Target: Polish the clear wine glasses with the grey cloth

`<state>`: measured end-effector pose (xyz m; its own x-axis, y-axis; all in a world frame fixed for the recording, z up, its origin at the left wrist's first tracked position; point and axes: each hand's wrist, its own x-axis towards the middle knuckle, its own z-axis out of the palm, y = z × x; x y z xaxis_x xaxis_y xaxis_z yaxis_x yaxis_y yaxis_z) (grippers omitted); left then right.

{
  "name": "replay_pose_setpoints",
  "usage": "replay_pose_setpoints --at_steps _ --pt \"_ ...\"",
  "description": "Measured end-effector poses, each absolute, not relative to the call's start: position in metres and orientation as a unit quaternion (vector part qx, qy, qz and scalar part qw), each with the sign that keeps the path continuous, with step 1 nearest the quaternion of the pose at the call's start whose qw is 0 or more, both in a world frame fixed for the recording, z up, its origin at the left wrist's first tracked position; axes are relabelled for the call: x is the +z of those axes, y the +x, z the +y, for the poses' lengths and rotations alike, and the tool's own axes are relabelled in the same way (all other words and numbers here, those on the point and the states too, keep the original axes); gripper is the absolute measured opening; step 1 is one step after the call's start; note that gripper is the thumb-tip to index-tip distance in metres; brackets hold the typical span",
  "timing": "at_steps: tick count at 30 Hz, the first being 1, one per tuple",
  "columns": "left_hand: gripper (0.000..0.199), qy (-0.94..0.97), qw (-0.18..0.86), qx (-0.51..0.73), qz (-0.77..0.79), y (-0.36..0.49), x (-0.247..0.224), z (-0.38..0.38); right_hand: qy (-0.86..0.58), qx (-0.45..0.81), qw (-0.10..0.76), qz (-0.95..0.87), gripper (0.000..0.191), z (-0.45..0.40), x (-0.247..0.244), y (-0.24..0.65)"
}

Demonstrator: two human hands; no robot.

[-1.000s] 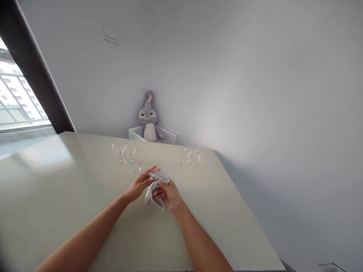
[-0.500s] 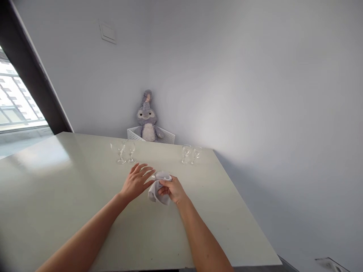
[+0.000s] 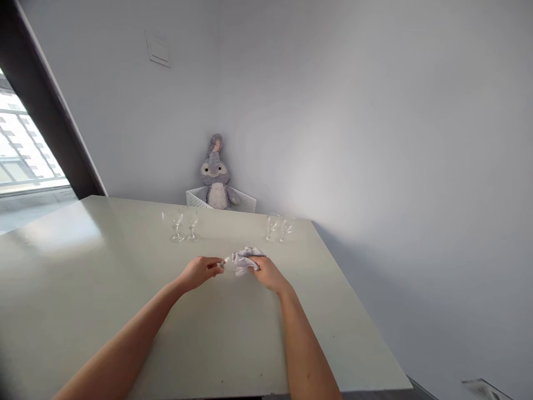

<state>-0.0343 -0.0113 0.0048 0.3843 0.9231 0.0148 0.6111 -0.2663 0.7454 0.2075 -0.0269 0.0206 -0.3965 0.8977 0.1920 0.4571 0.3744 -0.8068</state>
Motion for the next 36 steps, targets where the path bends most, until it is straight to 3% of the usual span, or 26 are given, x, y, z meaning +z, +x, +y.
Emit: replay_pose_setpoints --at_steps 6,10,12,15,18,21,25,29,36 --pt "0.040 0.669 0.341 0.286 0.596 -0.045 0.004 -0.002 -0.506 0.140 0.467 -0.712 0.036 -0.024 0.016 0.200" --pt "0.029 0.713 0.267 0.263 0.593 -0.043 -0.002 -0.003 -0.428 0.018 0.341 -0.837 0.048 -0.044 0.019 0.169" --pt "0.022 0.766 0.204 0.233 0.563 -0.038 -0.006 -0.006 -0.403 -0.019 0.281 -0.871 0.044 -0.051 0.018 0.154" --pt "0.018 0.813 0.159 0.216 0.517 -0.028 -0.009 -0.013 -0.431 -0.030 0.273 -0.859 0.036 -0.053 0.016 0.147" --pt "0.023 0.864 0.116 0.224 0.436 -0.020 -0.008 -0.019 -0.484 0.070 0.328 -0.808 0.031 -0.046 0.016 0.157" --pt "0.026 0.883 0.103 0.247 0.385 -0.015 -0.006 -0.022 -0.494 0.287 0.404 -0.714 0.032 -0.036 0.016 0.174" --pt "0.037 0.839 0.152 0.294 0.433 -0.011 -0.008 -0.024 -0.445 0.544 0.513 -0.493 0.040 -0.023 0.004 0.180" --pt "0.040 0.778 0.173 0.330 0.506 -0.006 -0.012 -0.026 -0.395 0.611 0.620 -0.293 0.037 -0.021 -0.009 0.157" --pt "0.037 0.729 0.104 0.430 0.522 0.007 -0.017 -0.031 -0.310 0.640 0.605 -0.357 0.041 -0.046 -0.010 0.117"
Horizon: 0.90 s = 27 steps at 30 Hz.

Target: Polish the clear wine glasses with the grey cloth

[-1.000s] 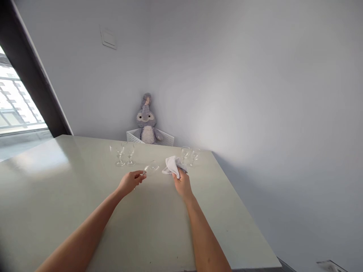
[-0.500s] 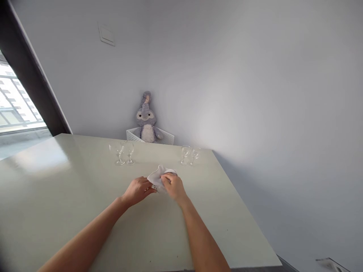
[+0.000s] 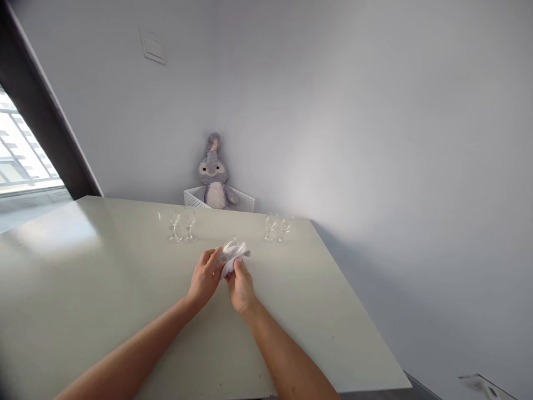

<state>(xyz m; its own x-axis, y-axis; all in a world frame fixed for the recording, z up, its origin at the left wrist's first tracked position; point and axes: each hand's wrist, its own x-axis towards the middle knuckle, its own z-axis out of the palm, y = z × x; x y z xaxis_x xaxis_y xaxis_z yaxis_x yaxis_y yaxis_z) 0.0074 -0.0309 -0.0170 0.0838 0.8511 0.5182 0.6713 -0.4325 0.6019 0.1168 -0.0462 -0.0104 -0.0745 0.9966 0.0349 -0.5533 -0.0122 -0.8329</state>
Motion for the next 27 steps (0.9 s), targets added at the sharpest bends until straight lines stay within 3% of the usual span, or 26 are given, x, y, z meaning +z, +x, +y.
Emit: replay_pose_setpoints --at_steps 7,9,12,15,20,23,27 --pt "0.059 0.754 0.156 0.451 0.452 0.023 -0.017 -0.042 -0.351 0.604 0.567 -0.437 0.041 -0.046 -0.014 0.116" --pt "0.058 0.747 0.235 0.437 0.442 0.020 -0.011 -0.042 -0.352 0.622 0.552 -0.430 0.040 -0.040 -0.015 0.126" --pt "0.047 0.669 0.433 0.432 0.422 0.007 0.001 -0.036 -0.344 0.677 0.508 -0.406 0.038 -0.034 -0.015 0.141" --pt "0.057 0.570 0.601 0.443 0.342 -0.008 0.009 -0.027 -0.319 0.739 0.443 -0.395 0.035 -0.036 -0.016 0.148" --pt "0.066 0.539 0.694 0.420 0.227 -0.020 0.013 -0.022 -0.302 0.779 0.328 -0.441 0.034 -0.045 -0.013 0.147" --pt "0.061 0.515 0.668 0.455 0.285 -0.019 0.014 -0.022 -0.364 0.696 0.314 -0.533 0.031 -0.046 -0.006 0.147" --pt "0.055 0.454 0.643 0.495 0.368 -0.013 0.009 -0.022 -0.514 0.403 0.292 -0.699 0.020 -0.044 -0.001 0.146"
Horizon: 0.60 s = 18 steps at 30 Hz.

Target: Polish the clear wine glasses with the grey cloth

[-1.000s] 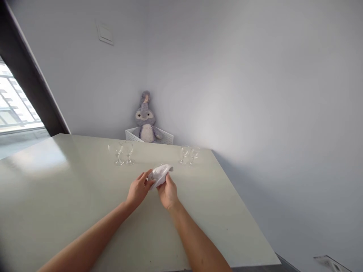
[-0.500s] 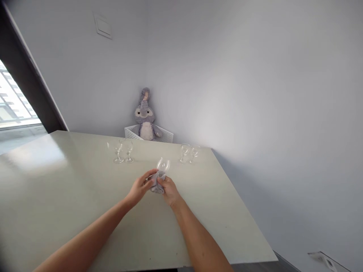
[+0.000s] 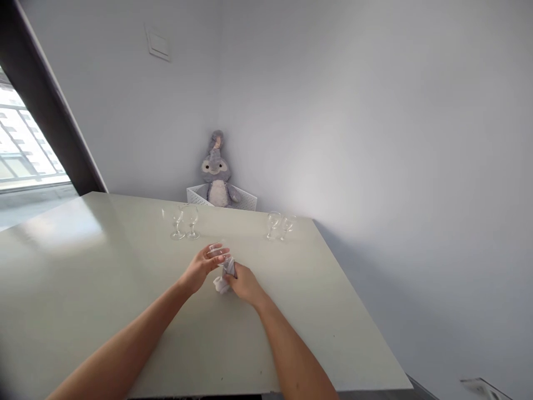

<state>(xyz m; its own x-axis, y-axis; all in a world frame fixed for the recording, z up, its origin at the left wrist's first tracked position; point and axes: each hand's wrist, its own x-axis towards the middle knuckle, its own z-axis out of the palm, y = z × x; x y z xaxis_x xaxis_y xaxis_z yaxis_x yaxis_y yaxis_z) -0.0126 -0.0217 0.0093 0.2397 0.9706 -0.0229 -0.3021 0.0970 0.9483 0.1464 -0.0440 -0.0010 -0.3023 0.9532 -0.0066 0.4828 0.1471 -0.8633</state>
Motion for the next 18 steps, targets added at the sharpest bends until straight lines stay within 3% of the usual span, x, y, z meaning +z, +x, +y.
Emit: replay_pose_setpoints --at_steps 3,6,13,18 --pt "0.050 0.400 0.637 0.523 0.402 -0.009 0.003 -0.019 -0.576 0.164 0.229 -0.767 0.020 -0.044 -0.003 0.143" --pt "0.047 0.351 0.622 0.554 0.427 -0.011 -0.001 -0.013 -0.577 0.046 0.210 -0.788 0.022 -0.044 -0.006 0.142" --pt "0.048 0.337 0.506 0.644 0.463 -0.023 -0.003 -0.004 -0.542 0.073 0.333 -0.768 0.039 -0.049 -0.003 0.145" --pt "0.047 0.346 0.491 0.668 0.440 -0.012 0.005 -0.019 -0.493 0.100 0.285 -0.816 0.040 -0.049 -0.016 0.133"
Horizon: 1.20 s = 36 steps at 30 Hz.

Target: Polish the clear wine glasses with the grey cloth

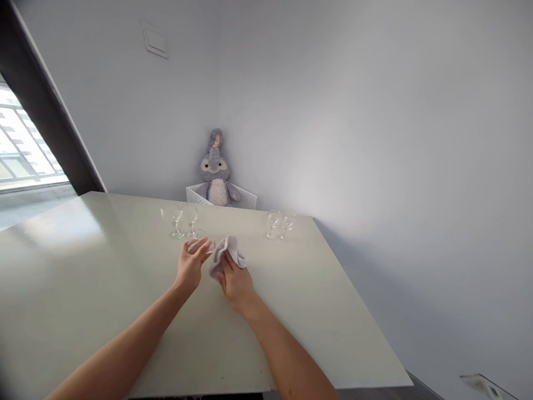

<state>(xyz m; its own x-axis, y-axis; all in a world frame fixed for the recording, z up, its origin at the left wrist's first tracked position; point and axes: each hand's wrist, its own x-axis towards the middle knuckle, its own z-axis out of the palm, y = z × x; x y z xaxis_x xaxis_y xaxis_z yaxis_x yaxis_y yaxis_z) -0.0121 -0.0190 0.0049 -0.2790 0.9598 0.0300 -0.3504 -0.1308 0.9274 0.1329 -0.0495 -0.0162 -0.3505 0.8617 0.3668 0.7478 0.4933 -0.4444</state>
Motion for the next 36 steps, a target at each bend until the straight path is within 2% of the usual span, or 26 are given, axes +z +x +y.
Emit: replay_pose_setpoints --at_steps 4,8,11,14,18,23,27,31,33,36 --pt "0.045 0.390 0.498 0.674 0.383 0.003 0.015 -0.037 -0.560 0.076 0.288 -0.773 0.050 -0.039 -0.026 0.133" --pt "0.047 0.425 0.516 0.671 0.319 0.014 0.020 -0.049 -0.556 0.100 0.394 -0.725 0.046 -0.034 -0.019 0.142" --pt "0.052 0.464 0.516 0.664 0.278 0.018 0.019 -0.052 -0.567 0.189 0.459 -0.657 0.031 -0.033 -0.013 0.146" --pt "0.056 0.505 0.490 0.663 0.256 0.019 0.016 -0.053 -0.556 0.322 0.478 -0.599 0.017 -0.031 -0.015 0.146" --pt "0.057 0.504 0.478 0.673 0.254 0.018 0.012 -0.050 -0.538 0.370 0.505 -0.564 0.019 -0.031 -0.021 0.142" --pt "0.049 0.429 0.484 0.698 0.307 0.014 0.011 -0.043 -0.538 0.409 0.474 -0.564 0.037 -0.034 -0.027 0.137" --pt "0.049 0.406 0.441 0.728 0.333 0.004 0.015 -0.034 -0.541 0.426 0.455 -0.565 0.035 -0.038 -0.027 0.136" --pt "0.053 0.398 0.342 0.783 0.333 -0.009 0.018 -0.024 -0.482 0.437 0.323 -0.688 0.035 -0.048 -0.010 0.144" --pt "0.055 0.412 0.302 0.795 0.328 -0.013 0.017 -0.021 -0.481 0.348 0.264 -0.760 0.033 -0.052 0.001 0.149" --pt "0.060 0.475 0.263 0.780 0.311 -0.010 0.013 -0.025 -0.574 0.131 0.262 -0.765 0.036 -0.053 0.010 0.155"
